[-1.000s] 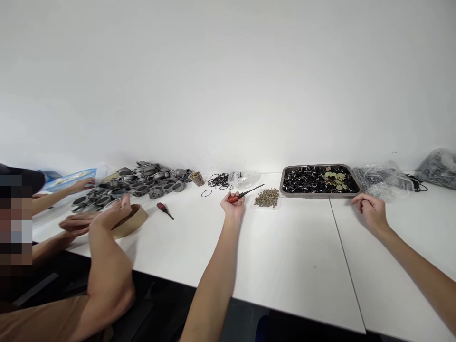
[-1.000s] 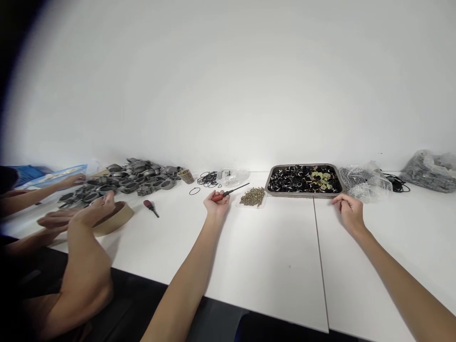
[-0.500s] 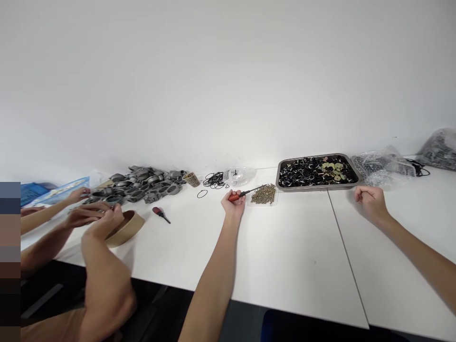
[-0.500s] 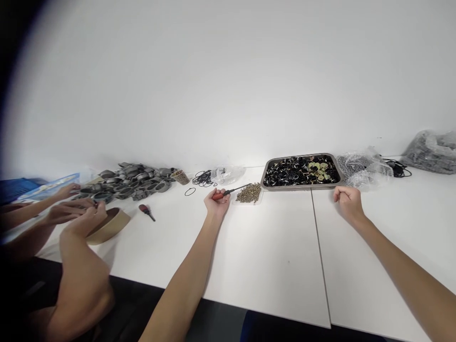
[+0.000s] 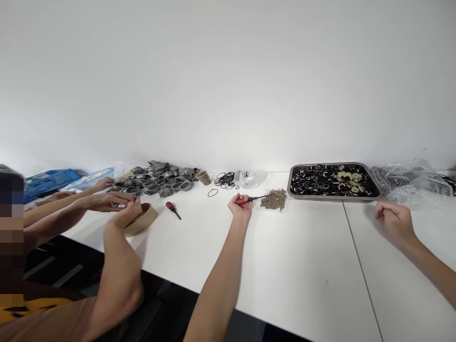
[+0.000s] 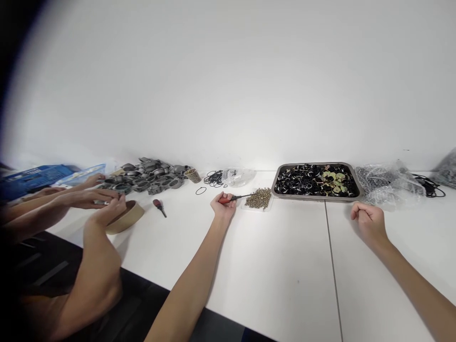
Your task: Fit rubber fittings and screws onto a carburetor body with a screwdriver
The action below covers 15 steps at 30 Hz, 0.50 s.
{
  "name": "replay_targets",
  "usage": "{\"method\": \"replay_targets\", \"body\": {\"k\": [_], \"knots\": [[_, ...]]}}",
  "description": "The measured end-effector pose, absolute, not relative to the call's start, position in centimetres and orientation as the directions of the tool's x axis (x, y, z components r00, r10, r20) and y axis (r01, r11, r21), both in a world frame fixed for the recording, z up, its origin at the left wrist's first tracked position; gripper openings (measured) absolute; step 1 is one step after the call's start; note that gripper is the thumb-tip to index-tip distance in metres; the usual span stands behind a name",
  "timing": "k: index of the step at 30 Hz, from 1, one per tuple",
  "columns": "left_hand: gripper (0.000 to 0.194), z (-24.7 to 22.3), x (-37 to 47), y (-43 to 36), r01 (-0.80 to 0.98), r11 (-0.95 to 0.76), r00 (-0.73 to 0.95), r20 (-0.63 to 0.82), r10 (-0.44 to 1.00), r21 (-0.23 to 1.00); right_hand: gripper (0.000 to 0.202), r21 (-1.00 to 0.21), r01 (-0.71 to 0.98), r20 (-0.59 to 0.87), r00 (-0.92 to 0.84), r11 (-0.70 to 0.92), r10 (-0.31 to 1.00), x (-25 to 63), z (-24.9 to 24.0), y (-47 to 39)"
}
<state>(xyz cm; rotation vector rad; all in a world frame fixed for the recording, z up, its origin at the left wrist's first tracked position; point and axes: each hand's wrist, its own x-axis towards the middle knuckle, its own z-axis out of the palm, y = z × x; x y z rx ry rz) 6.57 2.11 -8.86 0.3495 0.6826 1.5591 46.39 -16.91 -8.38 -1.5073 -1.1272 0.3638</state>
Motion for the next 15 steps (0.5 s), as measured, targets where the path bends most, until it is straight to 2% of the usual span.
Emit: {"method": "replay_targets", "body": {"k": [9, 15], "knots": [[0.029, -8.9, 6.4, 1.5, -0.737, 0.070, -0.035, -0.141, 0.989, 0.672, 0.016, -0.840, 0.529, 0.414, 0.481, 0.120, 0.773, 46.2, -9.1, -17.4], [0.024, -8.8, 6.9, 1.3, -0.696, 0.144, 0.047, -0.155, 0.987, 0.704, 0.018, -0.818, 0.568, 0.398, 0.445, 0.091, 0.802, 44.6, -8.4, -18.0]]}}
